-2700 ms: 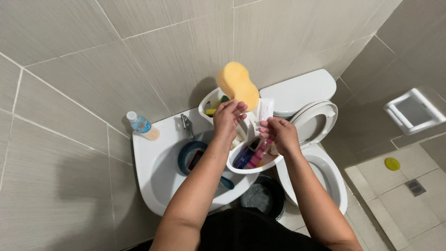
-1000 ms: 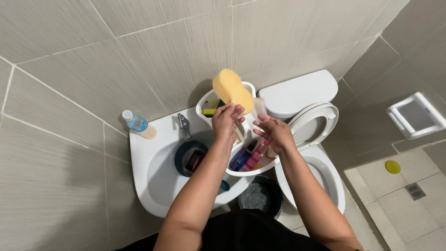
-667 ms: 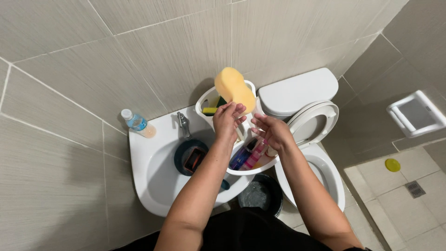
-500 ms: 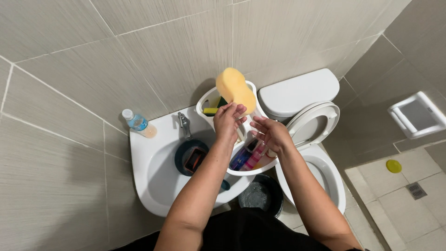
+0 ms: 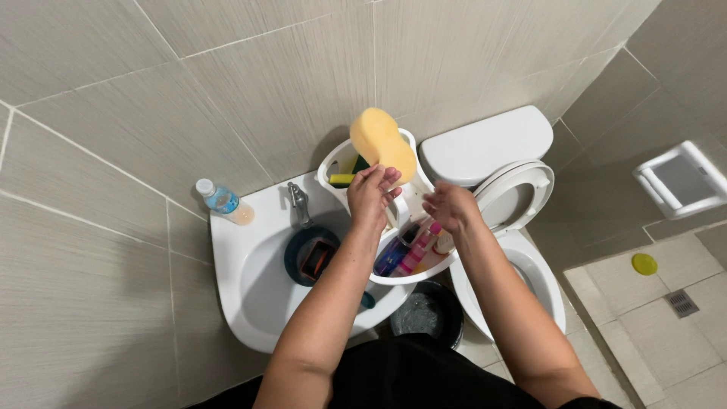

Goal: The person cleans a bathroom by first dipping a scrub brush into a bucket of water and scrubbing the tiled walls and floor. They then rinse the brush in the sink, pick up a yellow sponge, and apply a white cream from a tube onto the sponge before placing it back in a caddy.

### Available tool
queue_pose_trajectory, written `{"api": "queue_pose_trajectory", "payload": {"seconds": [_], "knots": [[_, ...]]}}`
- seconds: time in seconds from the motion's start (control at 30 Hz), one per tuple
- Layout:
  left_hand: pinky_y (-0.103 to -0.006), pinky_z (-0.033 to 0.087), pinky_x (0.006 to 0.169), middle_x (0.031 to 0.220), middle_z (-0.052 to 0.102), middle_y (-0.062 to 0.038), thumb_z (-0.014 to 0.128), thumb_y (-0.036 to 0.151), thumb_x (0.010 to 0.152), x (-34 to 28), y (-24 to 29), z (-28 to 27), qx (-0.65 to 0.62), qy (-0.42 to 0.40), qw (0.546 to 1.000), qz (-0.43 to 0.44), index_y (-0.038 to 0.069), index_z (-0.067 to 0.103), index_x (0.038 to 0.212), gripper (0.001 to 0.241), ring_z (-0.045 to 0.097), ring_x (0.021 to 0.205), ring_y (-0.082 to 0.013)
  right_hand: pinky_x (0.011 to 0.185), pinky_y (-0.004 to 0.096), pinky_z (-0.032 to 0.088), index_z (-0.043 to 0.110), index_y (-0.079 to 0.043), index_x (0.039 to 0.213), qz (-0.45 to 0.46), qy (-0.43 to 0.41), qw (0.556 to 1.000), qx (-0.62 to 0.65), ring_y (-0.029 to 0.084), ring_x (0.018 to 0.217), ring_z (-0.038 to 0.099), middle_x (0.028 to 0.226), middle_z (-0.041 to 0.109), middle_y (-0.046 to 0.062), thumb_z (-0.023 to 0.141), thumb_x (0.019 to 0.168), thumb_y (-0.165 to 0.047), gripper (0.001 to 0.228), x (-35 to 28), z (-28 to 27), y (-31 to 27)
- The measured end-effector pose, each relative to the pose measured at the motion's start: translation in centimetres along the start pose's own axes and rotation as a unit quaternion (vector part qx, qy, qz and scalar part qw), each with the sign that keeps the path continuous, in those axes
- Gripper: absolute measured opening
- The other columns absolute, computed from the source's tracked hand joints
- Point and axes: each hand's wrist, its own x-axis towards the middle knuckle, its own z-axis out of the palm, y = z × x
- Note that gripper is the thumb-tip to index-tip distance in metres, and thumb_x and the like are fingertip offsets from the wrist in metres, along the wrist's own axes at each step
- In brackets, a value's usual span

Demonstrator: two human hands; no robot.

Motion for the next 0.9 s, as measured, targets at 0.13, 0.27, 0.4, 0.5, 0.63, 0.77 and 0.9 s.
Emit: {"api": "queue_pose_trajectory", "payload": {"seconds": [0.13,0.27,0.4,0.5,0.63,0.77,0.9], "knots": [[-0.0353,0.065,0.061,0.093,0.077,-0.015,0.070,0.015,0.096,0.8,-0.4,-0.2,-0.004,-0.002,1.000,0.000,0.009,0.059,0.111,0.019,0.078,0.084,-0.0251,0.077,0.038,0.056,0.024,0.007,0.137,0.103,0.011,0.994,0.031,0.028,0.095,0.052,0.112,0.037,0.012,0.051,0.101,-0.007,0.047,0.8,0.8,-0.2],[-0.0364,0.066,0.060,0.093,0.077,-0.015,0.070,0.014,0.096,1.3,-0.8,-0.2,-0.009,-0.004,1.000,0.000,0.010,0.059,0.111,0.019,0.079,0.083,-0.0259,0.073,0.044,0.057,0.008,0.010,0.145,0.164,0.015,0.985,0.049,0.037,0.098,0.057,0.126,0.033,0.027,0.053,0.098,-0.011,0.068,5.2,-1.5,2.4],[-0.0361,0.066,0.060,0.092,0.077,-0.014,0.071,0.014,0.096,1.5,-1.4,-0.1,-0.014,-0.007,1.000,-0.008,0.011,0.058,0.110,0.019,0.079,0.082,-0.0250,0.072,0.035,0.058,0.016,-0.003,0.142,0.188,0.012,0.981,0.040,0.030,0.100,0.059,0.132,0.039,0.027,0.050,0.099,-0.012,0.056,7.5,-1.4,3.6],[-0.0360,0.066,0.060,0.092,0.077,-0.014,0.070,0.013,0.096,2.0,-2.0,0.1,-0.005,-0.006,1.000,-0.008,0.011,0.059,0.110,0.018,0.079,0.081,-0.0244,0.073,0.039,0.058,0.021,-0.003,0.137,0.197,0.014,0.980,0.035,0.031,0.105,0.056,0.130,0.043,0.028,0.051,0.097,-0.014,0.052,6.8,-0.2,3.1],[-0.0374,0.066,0.059,0.093,0.077,-0.015,0.069,0.012,0.096,1.9,-1.8,0.2,0.002,-0.003,1.000,-0.002,0.009,0.059,0.111,0.018,0.079,0.081,-0.0259,0.071,0.037,0.056,0.022,-0.003,0.137,0.194,0.011,0.981,0.014,0.029,0.103,0.053,0.133,0.042,0.029,0.052,0.096,-0.014,0.052,7.2,-0.3,2.9],[-0.0377,0.066,0.059,0.092,0.077,-0.014,0.069,0.012,0.096,2.6,-1.7,0.0,0.014,0.002,1.000,-0.003,0.009,0.058,0.112,0.020,0.079,0.081,-0.0255,0.065,0.032,0.058,0.032,-0.002,0.120,0.194,0.006,0.981,-0.014,0.022,0.092,0.048,0.113,0.042,0.015,0.052,0.095,-0.013,0.034,5.9,0.7,2.5],[-0.0374,0.066,0.059,0.092,0.077,-0.011,0.069,0.015,0.097,6.2,-3.0,-1.2,0.007,-0.015,1.000,-0.018,0.011,0.056,0.112,0.021,0.079,0.081,-0.0232,0.059,0.026,0.058,0.040,-0.003,0.108,0.207,0.014,0.975,-0.081,0.022,0.090,0.049,0.100,0.033,0.004,0.051,0.096,-0.020,0.024,10.7,-0.2,4.8]]}}
